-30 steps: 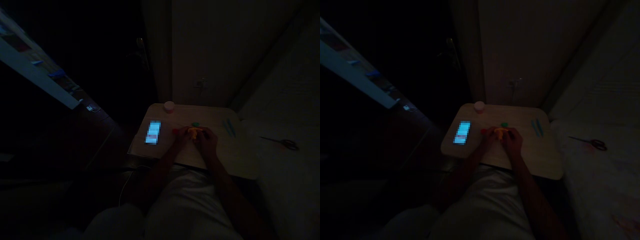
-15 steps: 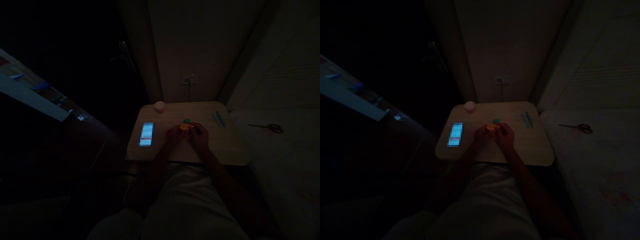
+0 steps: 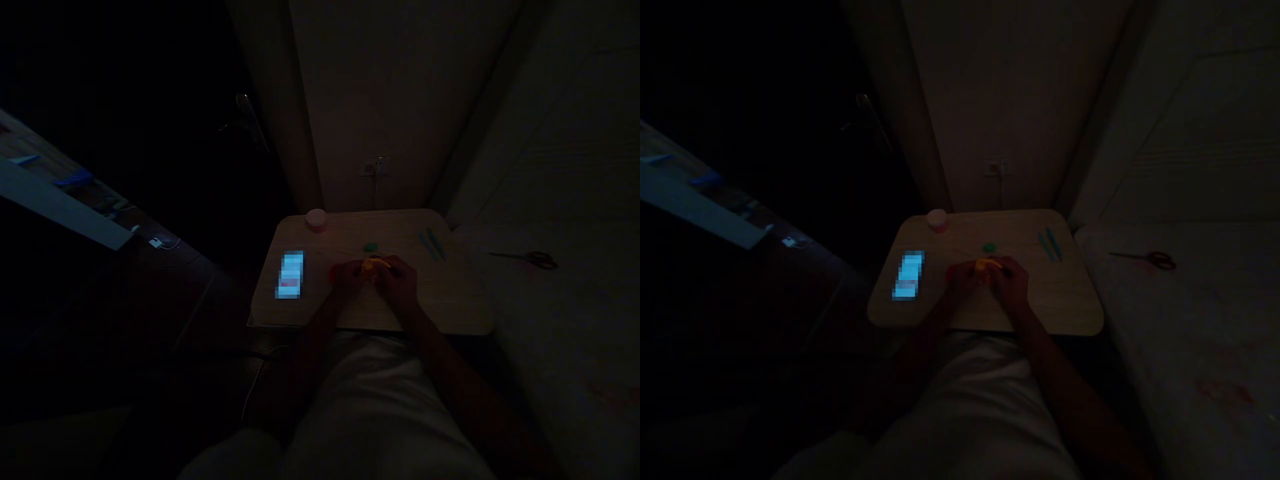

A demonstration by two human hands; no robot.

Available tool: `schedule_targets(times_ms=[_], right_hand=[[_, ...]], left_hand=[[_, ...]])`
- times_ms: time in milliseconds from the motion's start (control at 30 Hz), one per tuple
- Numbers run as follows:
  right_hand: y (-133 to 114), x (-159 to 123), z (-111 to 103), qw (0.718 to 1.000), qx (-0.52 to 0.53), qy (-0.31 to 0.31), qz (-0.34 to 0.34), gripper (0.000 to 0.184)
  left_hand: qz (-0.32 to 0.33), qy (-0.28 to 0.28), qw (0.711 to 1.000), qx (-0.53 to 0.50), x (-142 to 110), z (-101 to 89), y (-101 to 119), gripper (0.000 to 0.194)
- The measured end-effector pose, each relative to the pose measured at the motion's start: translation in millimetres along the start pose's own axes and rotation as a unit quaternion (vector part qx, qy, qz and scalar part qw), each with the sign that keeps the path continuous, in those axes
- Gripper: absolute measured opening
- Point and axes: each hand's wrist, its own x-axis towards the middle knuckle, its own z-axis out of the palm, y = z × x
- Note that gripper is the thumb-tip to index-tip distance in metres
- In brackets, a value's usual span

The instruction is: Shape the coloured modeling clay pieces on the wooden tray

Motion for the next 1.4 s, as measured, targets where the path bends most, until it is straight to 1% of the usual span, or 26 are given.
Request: schedule_targets(times_ms=[67,133,233,300,333,400,467,533,600,700,800,900,1000,1067,1167,1300,1400], right_hand=[[0.9,-0.6,-0.3,1.000,-0.010,0.019,0.002,0.019],[2.2,-0.3,0.2,0.999,-0.001,0.049,0.020,0.021],[2.9,1.3,0.9,0.993,0.035,0.099,0.054,0.025],[2.6,2.3,0.8,0.990,0.045,0.118,0.055,0.028],[2.4,2.6,0.6,0.991,0.044,0.120,0.051,0.029],[2.6,2.4,0.2,0.992,0.037,0.113,0.042,0.028],[3.2,1.7,-0.1,0.994,0.027,0.099,0.034,0.026],[3.5,0.6,-0.2,0.998,0.013,0.064,0.013,0.023],[2.9,-0.3,-0.4,1.000,0.005,0.017,-0.018,0.022],[1.1,-1.2,-1.1,0.998,0.016,-0.029,-0.053,0.024],[0.1,-1.7,-2.6,0.996,0.010,-0.048,-0.078,0.023],[-0.1,-2.3,-3.8,0.992,-0.043,-0.062,-0.101,0.026],[-2.6,-3.5,-3.8,0.986,-0.092,-0.072,-0.120,0.028],[-5.7,-4.4,-3.4,0.984,-0.104,-0.063,-0.130,0.024],[-9.2,-4.8,-2.7,0.983,-0.108,-0.036,-0.141,0.019],[-6.6,-3.3,-2.9,0.985,-0.108,-0.020,-0.135,0.016],[-2.4,-2.3,-4.2,0.990,-0.091,-0.018,-0.108,0.018]], left_hand=[[-0.001,-0.010,1.000,-0.026,-1.2,1.6,1.8,0.034],[-0.005,-0.031,0.997,-0.071,-2.3,2.3,3.3,0.036],[-0.004,-0.074,0.984,-0.163,-3.3,1.5,3.7,0.051],[-0.005,-0.096,0.972,-0.214,-3.3,0.5,2.6,0.060],[-0.006,-0.099,0.969,-0.226,-3.0,0.1,1.9,0.062],[-0.014,-0.095,0.969,-0.226,-2.2,0.1,0.9,0.062],[-0.021,-0.079,0.972,-0.218,-1.1,0.8,1.3,0.061],[-0.022,-0.061,0.976,-0.210,-0.4,1.5,3.8,0.064],[-0.008,-0.051,0.980,-0.191,-0.2,1.2,7.6,0.065],[0.014,-0.029,0.989,-0.148,-0.7,-1.3,12.2,0.050],[0.019,0.001,0.994,-0.105,-0.8,-3.4,11.3,0.041],[0.024,0.017,0.997,-0.066,-1.0,-3.5,6.4,0.039],[0.039,0.025,0.998,-0.043,-3.1,-2.6,2.9,0.032],[0.057,0.020,0.998,-0.025,-5.2,-2.1,2.7,0.029],[0.086,-0.017,0.996,-0.027,-7.5,-1.6,3.1,0.037],[0.103,-0.060,0.987,-0.109,-6.1,-1.6,1.2,0.048],[0.078,-0.078,0.982,-0.154,-3.2,-1.1,-1.7,0.055]])
